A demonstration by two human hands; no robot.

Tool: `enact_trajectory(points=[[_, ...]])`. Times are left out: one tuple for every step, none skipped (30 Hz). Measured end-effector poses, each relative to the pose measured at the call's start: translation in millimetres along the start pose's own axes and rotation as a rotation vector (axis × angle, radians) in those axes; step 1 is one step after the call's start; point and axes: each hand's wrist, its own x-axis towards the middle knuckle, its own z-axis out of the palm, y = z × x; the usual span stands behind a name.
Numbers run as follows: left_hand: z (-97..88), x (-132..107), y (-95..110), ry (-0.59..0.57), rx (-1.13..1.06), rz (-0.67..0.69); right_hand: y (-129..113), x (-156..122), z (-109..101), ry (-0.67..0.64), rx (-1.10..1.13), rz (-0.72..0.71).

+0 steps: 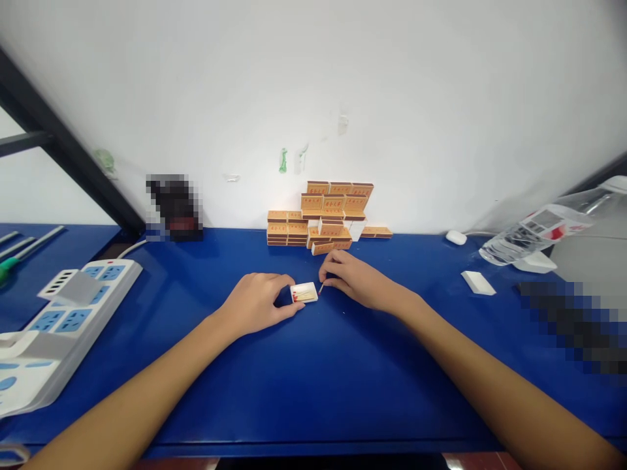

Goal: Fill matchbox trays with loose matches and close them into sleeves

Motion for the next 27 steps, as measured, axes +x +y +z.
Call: enact_trajectory(points=[[-0.2, 0, 0, -0.001, 0.002, 0.0, 1, -1, -1, -0.005, -0.01, 0.01], [-0.3, 0, 0, -0.003, 0.002, -0.001, 1, -2, -2, -0.013, -0.017, 0.02], [-0.3, 0, -1, -0.002, 0.003, -0.003, 1, -4, -3, -0.022, -0.019, 0.031], [-0.2, 0, -1, -0.001, 0.004, -0.002, 1, -6, -4, -0.028, -0.015, 0.045], [0.0, 0, -1, 0.002, 0.004, -0.002, 0, -7, -6, -0.025, -0.005, 0.059], [0.3, -1, -1, 0.006, 0.004, -0.001, -2, -9, -7, -0.011, 0.008, 0.069], [0.7, -1, -1, 0.009, 0.004, 0.001, -6, -9, -7, 0.012, 0.023, 0.075], [1.3, -1, -1, 0.013, 0.005, 0.004, -11, -9, -7, 0.043, 0.038, 0.077], [1.8, -1, 0, 0.016, 0.005, 0.007, -17, -9, -6, 0.076, 0.045, 0.077], [2.3, -2, 0, 0.016, 0.005, 0.011, -24, -8, -4, 0.103, 0.039, 0.073], [2.8, -2, 1, 0.015, 0.006, 0.014, -31, -6, -1, 0.119, 0.015, 0.063], [3.2, -2, 2, 0.013, 0.006, 0.018, -37, -5, 2, 0.122, -0.023, 0.047], [3.4, -2, 2, 0.012, 0.007, 0.02, -42, -3, 5, 0.117, -0.065, 0.028], [3.5, -2, 3, 0.01, 0.008, 0.02, -46, -3, 7, 0.111, -0.1, 0.008], [3.4, -2, 3, 0.009, 0.007, 0.019, -48, -3, 7, 0.108, -0.117, -0.008], [3.2, -2, 3, 0.009, 0.006, 0.015, -49, -4, 6, 0.111, -0.112, -0.012], [2.8, -2, 3, 0.01, 0.002, 0.013, -48, -5, 3, 0.121, -0.087, -0.003], [2.3, -2, 4, 0.007, -0.005, 0.013, -46, -8, -3, 0.137, -0.054, 0.013], [1.6, -1, 4, 0.005, -0.013, 0.014, -42, -12, -10, 0.153, -0.021, 0.034], [0.7, -1, 5, 0.001, -0.023, 0.015, -36, -16, -17, 0.172, 0.002, 0.059], [-0.4, 0, 6, -0.001, -0.036, 0.013, -29, -21, -26, 0.193, 0.011, 0.084], [-1.7, 1, 9, -0.002, -0.056, 0.009, -20, -27, -35, 0.212, 0.005, 0.116], [-3.1, 3, 12, -0.006, -0.087, 0.001, -9, -34, -43, 0.228, -0.012, 0.153], [-4.7, 5, 16, -0.02, -0.133, -0.008, 4, -40, -50, 0.227, -0.035, 0.201], [-6.1, 6, 21, -0.044, -0.192, -0.017, 17, -48, -57, 0.205, -0.058, 0.249], [-7.4, 8, 26, -0.077, -0.255, -0.025, 30, -55, -62, 0.176, -0.075, 0.301], [-8.3, 10, 31, -0.107, -0.303, -0.032, 43, -62, -66, 0.154, -0.082, 0.358]])
